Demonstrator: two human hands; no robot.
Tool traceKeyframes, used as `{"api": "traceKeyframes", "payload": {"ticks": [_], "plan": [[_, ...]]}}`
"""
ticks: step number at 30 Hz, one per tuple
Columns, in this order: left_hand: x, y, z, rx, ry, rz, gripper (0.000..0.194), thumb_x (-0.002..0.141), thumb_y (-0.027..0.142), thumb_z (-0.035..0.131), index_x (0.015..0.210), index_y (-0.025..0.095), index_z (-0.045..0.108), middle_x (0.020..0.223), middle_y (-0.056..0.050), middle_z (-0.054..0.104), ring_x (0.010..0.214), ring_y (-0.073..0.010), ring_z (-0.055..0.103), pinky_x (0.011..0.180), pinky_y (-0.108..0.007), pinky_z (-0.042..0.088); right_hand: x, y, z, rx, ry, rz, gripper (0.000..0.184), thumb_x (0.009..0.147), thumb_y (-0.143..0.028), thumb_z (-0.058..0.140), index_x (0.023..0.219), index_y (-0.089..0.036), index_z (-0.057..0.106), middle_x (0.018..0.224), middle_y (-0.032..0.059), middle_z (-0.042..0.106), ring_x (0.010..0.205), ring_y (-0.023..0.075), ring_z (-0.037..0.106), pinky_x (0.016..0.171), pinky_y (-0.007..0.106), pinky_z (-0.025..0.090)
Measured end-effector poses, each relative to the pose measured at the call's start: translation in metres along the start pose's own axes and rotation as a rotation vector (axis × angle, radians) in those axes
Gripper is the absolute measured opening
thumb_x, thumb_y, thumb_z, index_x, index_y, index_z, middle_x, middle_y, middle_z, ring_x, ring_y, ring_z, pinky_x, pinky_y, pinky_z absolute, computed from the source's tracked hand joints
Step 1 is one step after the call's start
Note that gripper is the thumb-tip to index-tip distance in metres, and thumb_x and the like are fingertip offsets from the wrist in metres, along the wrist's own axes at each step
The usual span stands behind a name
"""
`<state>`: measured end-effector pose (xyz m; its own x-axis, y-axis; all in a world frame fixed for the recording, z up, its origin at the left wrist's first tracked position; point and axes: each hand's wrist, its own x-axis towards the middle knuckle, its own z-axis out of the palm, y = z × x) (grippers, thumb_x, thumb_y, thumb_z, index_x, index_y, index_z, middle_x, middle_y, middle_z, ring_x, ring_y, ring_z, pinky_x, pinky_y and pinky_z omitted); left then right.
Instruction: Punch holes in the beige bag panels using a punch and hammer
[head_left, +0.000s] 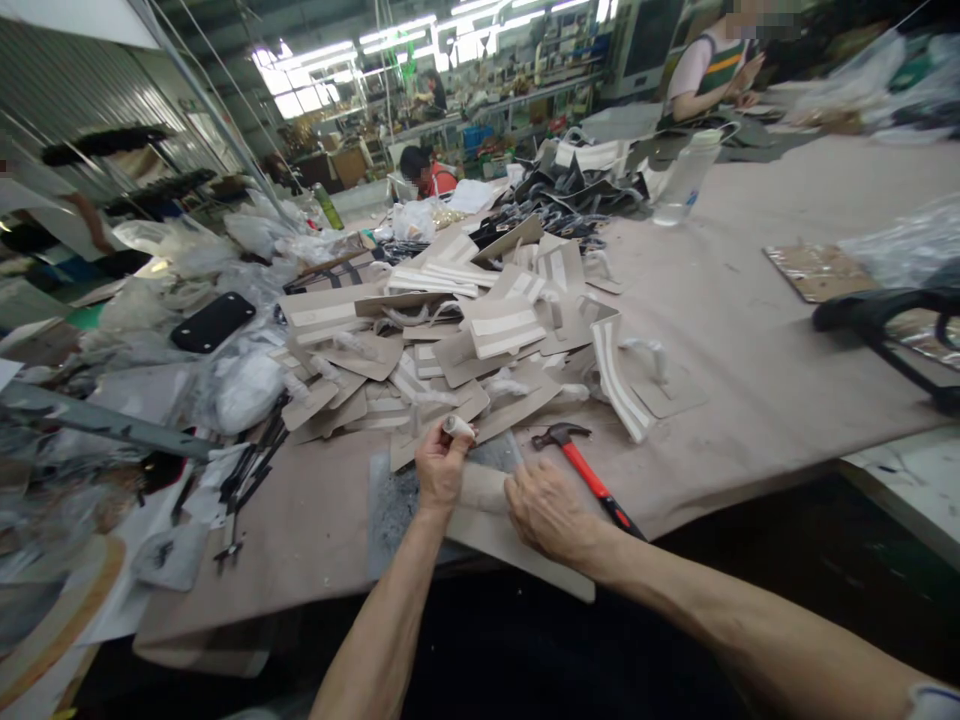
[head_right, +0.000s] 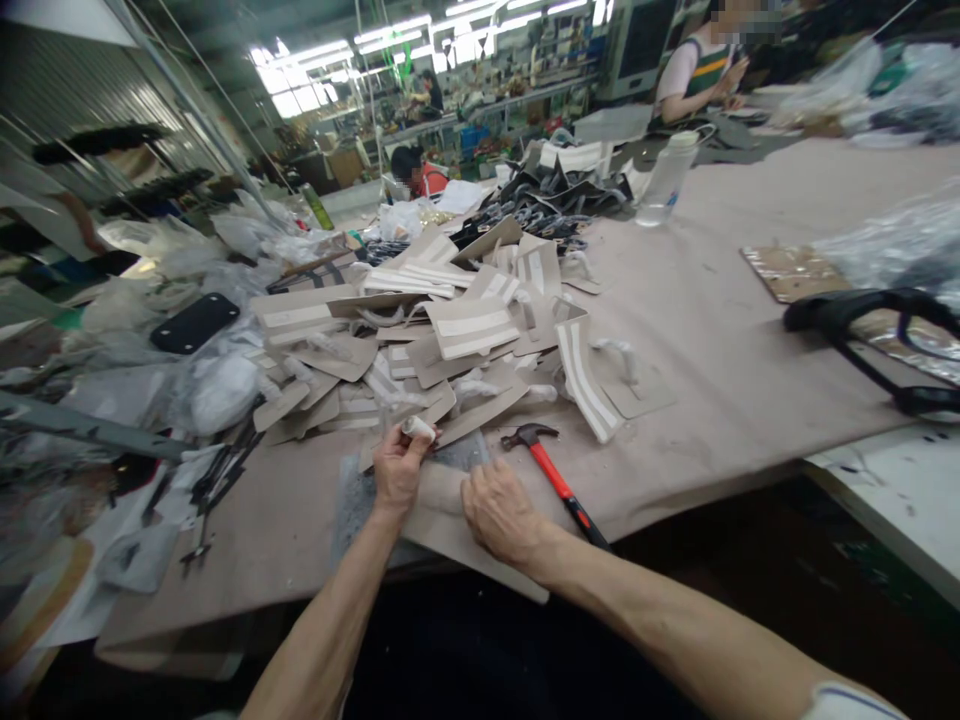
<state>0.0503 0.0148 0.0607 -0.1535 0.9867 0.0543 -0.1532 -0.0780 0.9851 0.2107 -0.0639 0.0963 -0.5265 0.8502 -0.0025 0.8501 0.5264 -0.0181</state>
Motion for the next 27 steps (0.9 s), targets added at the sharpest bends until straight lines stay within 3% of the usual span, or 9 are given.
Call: {"api": "traceKeyframes", "payload": {"ticks": [3,5,8,12,19,24,27], "plan": [[0.000,0.025,-0.006,0.048,-0.036,0.115,0.036,0.073,0.034,0.080,0.100,0.015,0.066,0.086,-0.006,0.076,0.080,-0.0188,0.073,0.078,-0.030,0.057,-0.002,-0.004,-0.017,0.073,-0.047,0.220,0.014,0.089,-0.022,0.048,0.093,-0.014,0.058,0.078,0.0112,0.067,0.069,0.0246,0.065,0.065,0.035,0.041],[-0.003,0.027,-0.010,0.065,-0.054,0.113,0.035,0.073,0.035,0.080,0.099,0.015,0.066,0.086,-0.006,0.076,0.080,-0.0189,0.073,0.079,-0.030,0.057,-0.005,-0.009,-0.017,0.139,-0.074,0.319,0.021,0.092,-0.029,0.048,0.103,-0.013,0.056,0.077,0.0109,0.069,0.066,0.0254,0.068,0.059,0.032,0.041],[-0.011,0.010,-0.013,0.088,-0.060,0.050,0.036,0.072,0.035,0.079,0.099,0.015,0.066,0.086,-0.006,0.075,0.079,-0.0183,0.072,0.078,-0.030,0.057,-0.010,-0.016,0.001,0.209,-0.079,0.397,0.032,0.096,-0.037,0.044,0.116,-0.013,0.054,0.081,0.0126,0.072,0.071,0.0275,0.071,0.059,0.032,0.042],[-0.020,-0.012,-0.011,0.166,-0.088,0.027,0.032,0.075,0.036,0.077,0.096,0.015,0.066,0.085,-0.005,0.074,0.079,-0.0169,0.070,0.076,-0.027,0.055,-0.012,-0.025,0.023,0.275,-0.028,0.498,0.034,0.099,-0.033,0.038,0.125,-0.017,0.053,0.087,0.0106,0.074,0.075,0.0257,0.072,0.061,0.031,0.044],[-0.013,-0.030,-0.005,0.173,-0.220,-0.007,0.031,0.076,0.034,0.075,0.098,0.015,0.066,0.089,-0.006,0.075,0.082,-0.0177,0.070,0.078,-0.028,0.055,0.008,-0.041,0.023,0.433,-0.012,0.542,0.025,0.099,-0.032,0.039,0.098,-0.018,0.060,0.088,0.0095,0.073,0.077,0.0229,0.071,0.063,0.029,0.042],[-0.011,-0.045,-0.011,0.160,-0.222,-0.058,0.032,0.078,0.037,0.072,0.100,0.015,0.064,0.093,-0.008,0.077,0.085,-0.0197,0.072,0.079,-0.030,0.057,0.008,-0.039,0.028,0.548,-0.043,0.568,0.040,0.098,-0.049,0.040,0.112,-0.018,0.060,0.088,0.0106,0.072,0.082,0.0247,0.070,0.070,0.032,0.044],[-0.012,-0.046,-0.013,0.158,-0.233,-0.077,0.035,0.079,0.041,0.072,0.102,0.016,0.064,0.094,-0.008,0.077,0.087,-0.0209,0.073,0.082,-0.032,0.058,-0.004,-0.020,0.034,0.638,0.083,0.553,0.047,0.099,-0.053,0.036,0.121,-0.018,0.058,0.096,0.0100,0.071,0.087,0.0228,0.068,0.076,0.032,0.046]]}}
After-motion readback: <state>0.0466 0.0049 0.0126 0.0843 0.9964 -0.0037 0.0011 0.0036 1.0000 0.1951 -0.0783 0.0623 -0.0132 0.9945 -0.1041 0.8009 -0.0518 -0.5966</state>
